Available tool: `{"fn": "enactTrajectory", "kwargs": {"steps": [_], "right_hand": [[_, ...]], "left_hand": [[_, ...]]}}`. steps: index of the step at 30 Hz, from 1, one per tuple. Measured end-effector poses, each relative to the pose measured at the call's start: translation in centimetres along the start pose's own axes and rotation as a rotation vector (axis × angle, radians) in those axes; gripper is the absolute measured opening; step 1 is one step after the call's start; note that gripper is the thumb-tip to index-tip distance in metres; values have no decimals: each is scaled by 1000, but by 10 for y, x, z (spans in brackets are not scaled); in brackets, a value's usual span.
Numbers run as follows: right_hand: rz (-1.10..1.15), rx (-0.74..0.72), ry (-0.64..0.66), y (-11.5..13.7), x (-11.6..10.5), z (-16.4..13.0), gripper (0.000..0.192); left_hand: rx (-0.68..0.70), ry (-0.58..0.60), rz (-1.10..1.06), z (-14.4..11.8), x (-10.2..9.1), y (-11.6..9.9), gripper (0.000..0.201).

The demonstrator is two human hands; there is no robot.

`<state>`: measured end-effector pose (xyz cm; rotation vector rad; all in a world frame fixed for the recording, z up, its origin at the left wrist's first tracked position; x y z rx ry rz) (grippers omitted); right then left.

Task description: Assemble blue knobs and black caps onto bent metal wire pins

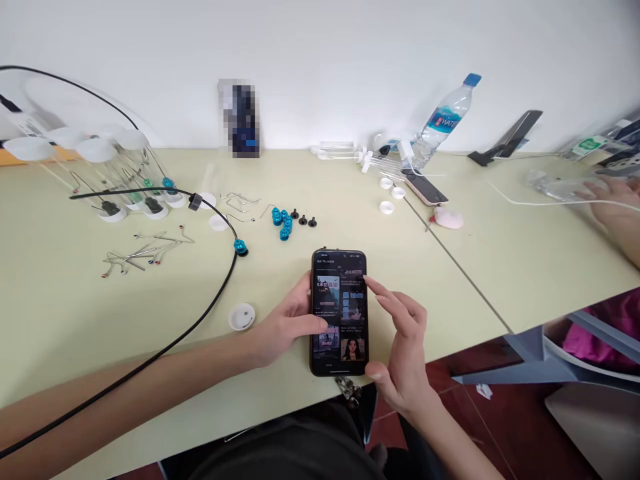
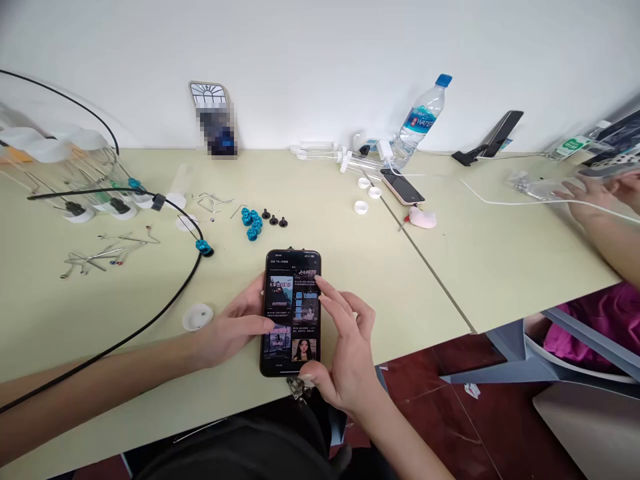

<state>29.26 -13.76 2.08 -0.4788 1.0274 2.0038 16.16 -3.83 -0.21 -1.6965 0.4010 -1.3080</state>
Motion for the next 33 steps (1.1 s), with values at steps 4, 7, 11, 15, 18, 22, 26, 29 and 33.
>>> {"fn": "enactTrajectory", "kwargs": {"steps": [4,7,11,15,18,22,26,29,33], "right_hand": [[-43,-22,22,7,0,4,65],[-97,-85,54,15,1,5,67],[-147,-158,70,20,4,2,65],[-108,-115,43,16,5,1,62],[-55,-82,17,13,3,2,60],[-31,-36,-5,12,0,2,58],[-22,-22,-13,13,-1,0,57],[-12,-23,-27,13,-1,-1,56],[-22,-22,-44,12,-1,-2,55]], "left_hand": [[-2,-10,-4,-1,2,-2,64],[-1,-32,-13,-2,2,-1,63],[5,-45,-11,-2,0,1,61],[-9,-35,-7,-2,2,1,62],[-31,-33,-6,-4,4,1,64],[-63,-52,-37,-7,7,4,63],[-90,-66,-63,-9,9,8,62],[-109,-78,-63,-10,9,9,63],[-90,-72,-60,-10,9,8,63]]}}
Point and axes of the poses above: each hand's wrist, its own z-axis towards the middle knuckle, its own x-axis out of the palm, y = z × x, the point moved 5 cm from there along z, towards the middle knuckle
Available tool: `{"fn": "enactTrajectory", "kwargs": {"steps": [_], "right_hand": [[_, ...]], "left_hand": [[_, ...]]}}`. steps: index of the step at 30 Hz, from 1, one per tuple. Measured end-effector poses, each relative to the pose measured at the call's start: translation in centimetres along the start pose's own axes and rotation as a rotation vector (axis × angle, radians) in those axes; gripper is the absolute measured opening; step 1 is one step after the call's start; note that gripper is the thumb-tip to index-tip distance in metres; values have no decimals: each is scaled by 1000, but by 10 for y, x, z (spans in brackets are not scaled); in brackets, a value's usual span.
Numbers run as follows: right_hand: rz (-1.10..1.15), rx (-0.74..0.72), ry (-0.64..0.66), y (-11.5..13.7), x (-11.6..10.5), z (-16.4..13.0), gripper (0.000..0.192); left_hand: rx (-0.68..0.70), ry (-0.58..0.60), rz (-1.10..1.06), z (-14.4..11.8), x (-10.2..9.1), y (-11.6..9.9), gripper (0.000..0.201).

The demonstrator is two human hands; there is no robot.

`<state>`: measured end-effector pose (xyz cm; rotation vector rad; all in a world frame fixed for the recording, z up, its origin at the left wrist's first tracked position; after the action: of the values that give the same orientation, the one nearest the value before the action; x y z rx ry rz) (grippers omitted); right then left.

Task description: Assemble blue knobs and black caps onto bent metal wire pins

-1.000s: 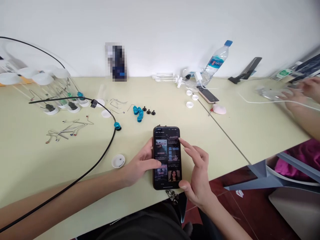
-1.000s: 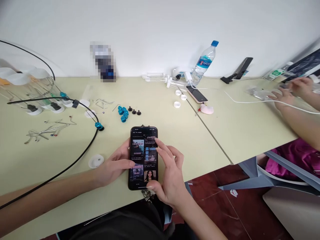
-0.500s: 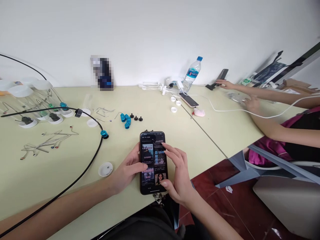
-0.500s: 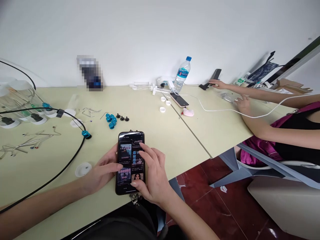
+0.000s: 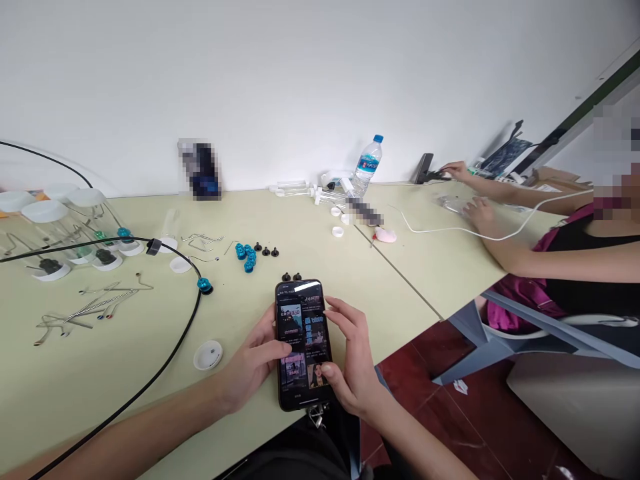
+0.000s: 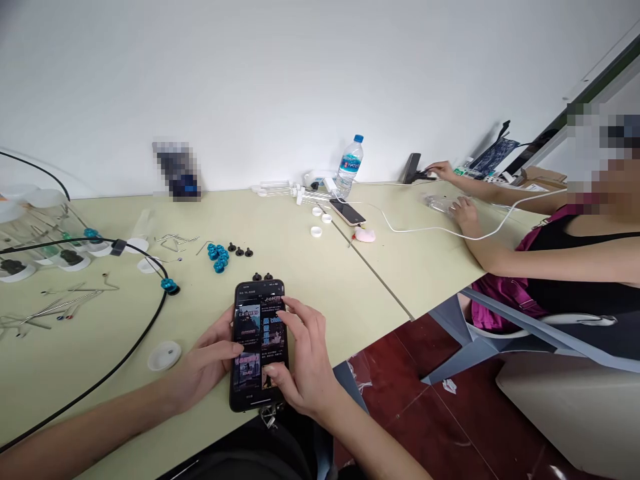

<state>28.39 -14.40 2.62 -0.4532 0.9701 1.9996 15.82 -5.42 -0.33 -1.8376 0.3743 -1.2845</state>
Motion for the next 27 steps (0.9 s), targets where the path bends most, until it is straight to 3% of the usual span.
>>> {"fn": "enactTrajectory", "kwargs": {"steps": [15,21,27], "right_hand": [[-23,20,-15,-1,0,-2,51],[-34,-11,-92,-1,-2,-3,45],[-15,59,-151,-5,-3,-4,46]], "left_hand": [[26,-10,-1,1,-2,0,61],[59,-13,-8,2,-2,-2,58],[43,0,24,1,-1,-5,57]]}}
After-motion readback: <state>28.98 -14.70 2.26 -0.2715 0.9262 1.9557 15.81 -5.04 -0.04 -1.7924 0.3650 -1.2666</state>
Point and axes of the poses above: each hand's wrist, its own z-axis towards the middle knuckle, its own x-axis out of the palm, y = z × x, the point moved 5 cm from there along z, towards the middle knuckle
